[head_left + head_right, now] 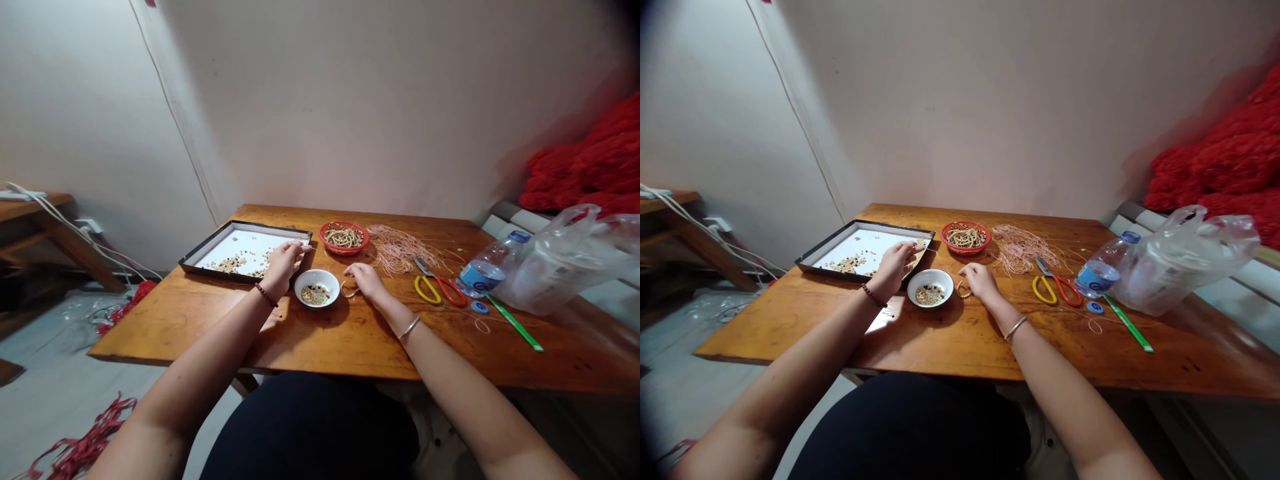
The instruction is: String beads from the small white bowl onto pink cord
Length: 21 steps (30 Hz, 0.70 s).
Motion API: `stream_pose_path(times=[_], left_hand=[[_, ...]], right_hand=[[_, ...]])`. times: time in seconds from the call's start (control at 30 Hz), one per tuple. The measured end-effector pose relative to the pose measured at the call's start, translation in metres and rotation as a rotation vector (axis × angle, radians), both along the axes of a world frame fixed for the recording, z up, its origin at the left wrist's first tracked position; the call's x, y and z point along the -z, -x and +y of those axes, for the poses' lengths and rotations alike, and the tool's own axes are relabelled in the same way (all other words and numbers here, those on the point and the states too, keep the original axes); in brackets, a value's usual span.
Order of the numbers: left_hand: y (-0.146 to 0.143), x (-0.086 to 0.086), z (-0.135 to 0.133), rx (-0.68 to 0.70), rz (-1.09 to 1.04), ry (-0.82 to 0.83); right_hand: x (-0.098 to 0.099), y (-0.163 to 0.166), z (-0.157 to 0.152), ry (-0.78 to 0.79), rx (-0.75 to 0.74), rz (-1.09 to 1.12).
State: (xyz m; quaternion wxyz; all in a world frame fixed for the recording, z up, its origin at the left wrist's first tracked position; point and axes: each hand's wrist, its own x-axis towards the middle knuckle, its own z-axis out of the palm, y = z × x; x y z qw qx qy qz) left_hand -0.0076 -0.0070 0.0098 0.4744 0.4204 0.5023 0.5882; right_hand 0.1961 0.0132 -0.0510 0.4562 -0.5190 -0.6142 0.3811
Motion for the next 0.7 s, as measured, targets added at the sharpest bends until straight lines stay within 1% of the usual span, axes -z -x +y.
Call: stream_pose_path(times=[0.07,0.1,0.2,0.27,0.3,0.43,0.7], left_hand=[[-0.003,0.000,-0.002,0.063,0.020,-0.014],[-0.004,0.000,-0.003,0.100,0.027,-0.024],[-0.007,0.001,-0.004,0.208,0.043,-0.067],[-0.008,0.003,-0.005,0.253,0.055,-0.087],[-0.008,0.003,-0.005,0.265,0.062,-0.090],[-0.008,0.004,-0.005,0.278,0.095,-0.079],[-0.009,0.004,-0.005,0.284,0.125,-0.068]], right_hand=[[0.003,0.000,-0.001,-0.048,0.007,-0.081],[0.003,0.001,-0.002,-0.084,-0.008,-0.074],[-0.006,0.005,-0.009,-0.210,-0.143,0.066],[-0.016,0.008,-0.015,-0.230,-0.253,0.146],[-0.020,0.009,-0.017,-0.218,-0.282,0.165],[-0.029,0.011,-0.024,-0.173,-0.283,0.183],[-0.023,0.012,-0.022,-0.194,-0.261,0.157]])
